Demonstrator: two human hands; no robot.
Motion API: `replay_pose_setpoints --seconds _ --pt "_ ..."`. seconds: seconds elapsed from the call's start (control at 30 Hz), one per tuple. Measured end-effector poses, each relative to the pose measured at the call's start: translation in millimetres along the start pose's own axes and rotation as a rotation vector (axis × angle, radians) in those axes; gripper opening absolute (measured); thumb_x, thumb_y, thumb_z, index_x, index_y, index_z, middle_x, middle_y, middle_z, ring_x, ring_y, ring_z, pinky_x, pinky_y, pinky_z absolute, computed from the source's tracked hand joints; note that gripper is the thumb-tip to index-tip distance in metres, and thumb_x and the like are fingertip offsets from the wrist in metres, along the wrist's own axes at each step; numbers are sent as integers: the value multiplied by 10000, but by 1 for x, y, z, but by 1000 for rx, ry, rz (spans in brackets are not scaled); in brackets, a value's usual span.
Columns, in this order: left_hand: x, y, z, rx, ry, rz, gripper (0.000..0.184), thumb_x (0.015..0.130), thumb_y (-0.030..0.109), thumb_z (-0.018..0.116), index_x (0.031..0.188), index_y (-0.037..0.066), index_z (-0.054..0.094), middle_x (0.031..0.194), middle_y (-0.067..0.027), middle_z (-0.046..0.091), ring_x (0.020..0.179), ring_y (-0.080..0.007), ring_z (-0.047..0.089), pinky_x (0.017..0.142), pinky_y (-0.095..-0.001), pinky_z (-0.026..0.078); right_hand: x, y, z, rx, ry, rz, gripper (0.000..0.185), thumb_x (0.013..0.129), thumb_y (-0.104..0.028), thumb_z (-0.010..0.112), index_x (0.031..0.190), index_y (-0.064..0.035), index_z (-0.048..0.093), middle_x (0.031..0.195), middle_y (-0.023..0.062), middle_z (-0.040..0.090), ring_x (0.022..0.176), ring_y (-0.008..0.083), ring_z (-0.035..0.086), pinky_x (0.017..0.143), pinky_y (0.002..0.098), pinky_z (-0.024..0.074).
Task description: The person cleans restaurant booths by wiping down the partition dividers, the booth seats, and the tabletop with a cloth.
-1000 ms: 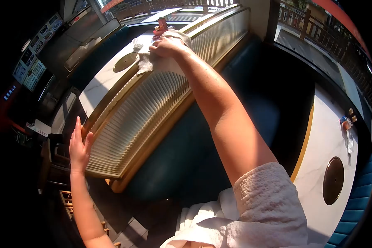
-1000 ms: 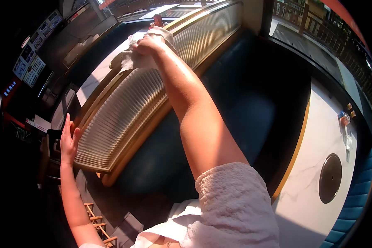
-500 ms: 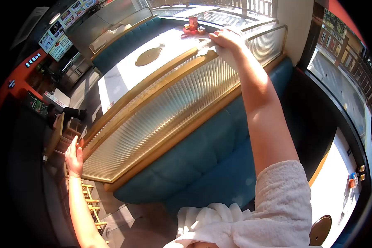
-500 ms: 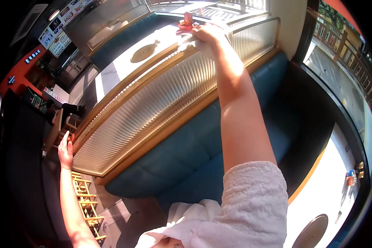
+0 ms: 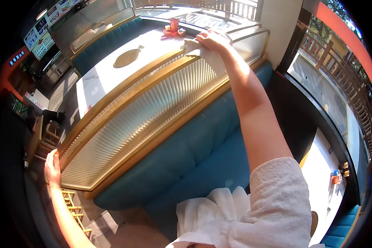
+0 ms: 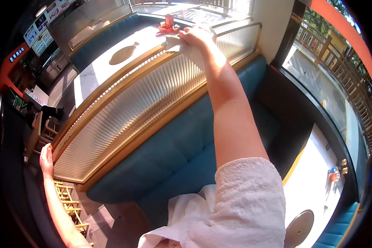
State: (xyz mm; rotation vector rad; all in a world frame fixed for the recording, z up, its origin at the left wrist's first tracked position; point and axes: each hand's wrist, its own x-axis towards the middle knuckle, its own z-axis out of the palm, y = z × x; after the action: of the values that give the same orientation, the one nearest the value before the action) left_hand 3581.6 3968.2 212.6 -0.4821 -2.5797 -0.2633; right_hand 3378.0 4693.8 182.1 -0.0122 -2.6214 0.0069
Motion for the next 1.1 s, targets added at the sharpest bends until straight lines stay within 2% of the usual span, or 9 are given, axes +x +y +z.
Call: replay_pose_setpoints --seconds 0.2,0.23,0.33,0.5,0.63,0.83,0.93,1.0,1.1 --pt "0 17 20 -155 73 -413 508 984 392 345 1263 -8 489 1284 -147 510 1229 -248 443 1030 -324 317 -25 67 -56 134 89 92 268 901 -270 460 1010 -105 640 1104 90 611 1099 262 527 936 354 405" --pt "11 42 32 -51 74 -337 512 985 395 333 1282 1 470 1313 -148 483 1250 -258 418 1043 -340 296 -7 97 -49 164 -40 36 281 905 -285 469 1000 -101 659 1077 100 624 1076 274 547 937 352 396" --pt "80 218 84 189 5 -109 612 954 500 309 1357 47 390 1407 -152 375 1316 -297 321 1086 -436 186 37 157 -28 594 -148 457 374 915 -403 454 1043 -122 664 1113 115 613 1082 260 547 937 337 383" --pt "226 429 166 191 -154 189 806 809 629 499 1369 64 370 1382 -171 400 1279 -347 358 1067 -460 232 58 253 -19 463 -178 346 429 909 -453 423 1057 -120 651 1115 103 617 1068 257 549 937 354 375" --pt "243 435 176 233 -138 208 833 729 596 612 1337 61 417 1314 -143 485 1212 -328 439 1034 -425 294 91 378 17 299 -135 130 410 921 -423 404 1108 -134 628 1114 104 622 1044 249 565 915 358 392" --pt "243 441 174 198 -140 157 822 678 531 648 1325 72 435 1281 -137 514 1157 -321 484 1012 -421 325 82 458 40 1068 -219 419 362 926 -323 434 1189 -113 568 1099 87 624 959 203 601 845 341 446" --pt "244 447 172 180 -164 127 794 660 394 652 1341 60 418 1274 -164 504 1176 -334 466 1008 -414 339 62 493 63 1066 -280 163 360 917 -293 473 1197 -78 543 1049 69 628 898 202 605 806 329 471" --pt "244 452 171 170 -176 103 769 637 295 628 1339 57 421 1279 -167 499 1180 -334 464 1018 -409 333 44 504 103 1815 -322 390 338 911 -285 504 1164 -65 547 1009 70 628 867 190 599 780 324 485" --pt "243 450 171 186 -175 92 751 632 254 602 1334 53 425 1285 -170 493 1186 -336 461 1023 -408 331 4 511 182 1978 -212 677 304 904 -292 512 1102 -68 568 965 73 620 823 188 599 737 322 492"
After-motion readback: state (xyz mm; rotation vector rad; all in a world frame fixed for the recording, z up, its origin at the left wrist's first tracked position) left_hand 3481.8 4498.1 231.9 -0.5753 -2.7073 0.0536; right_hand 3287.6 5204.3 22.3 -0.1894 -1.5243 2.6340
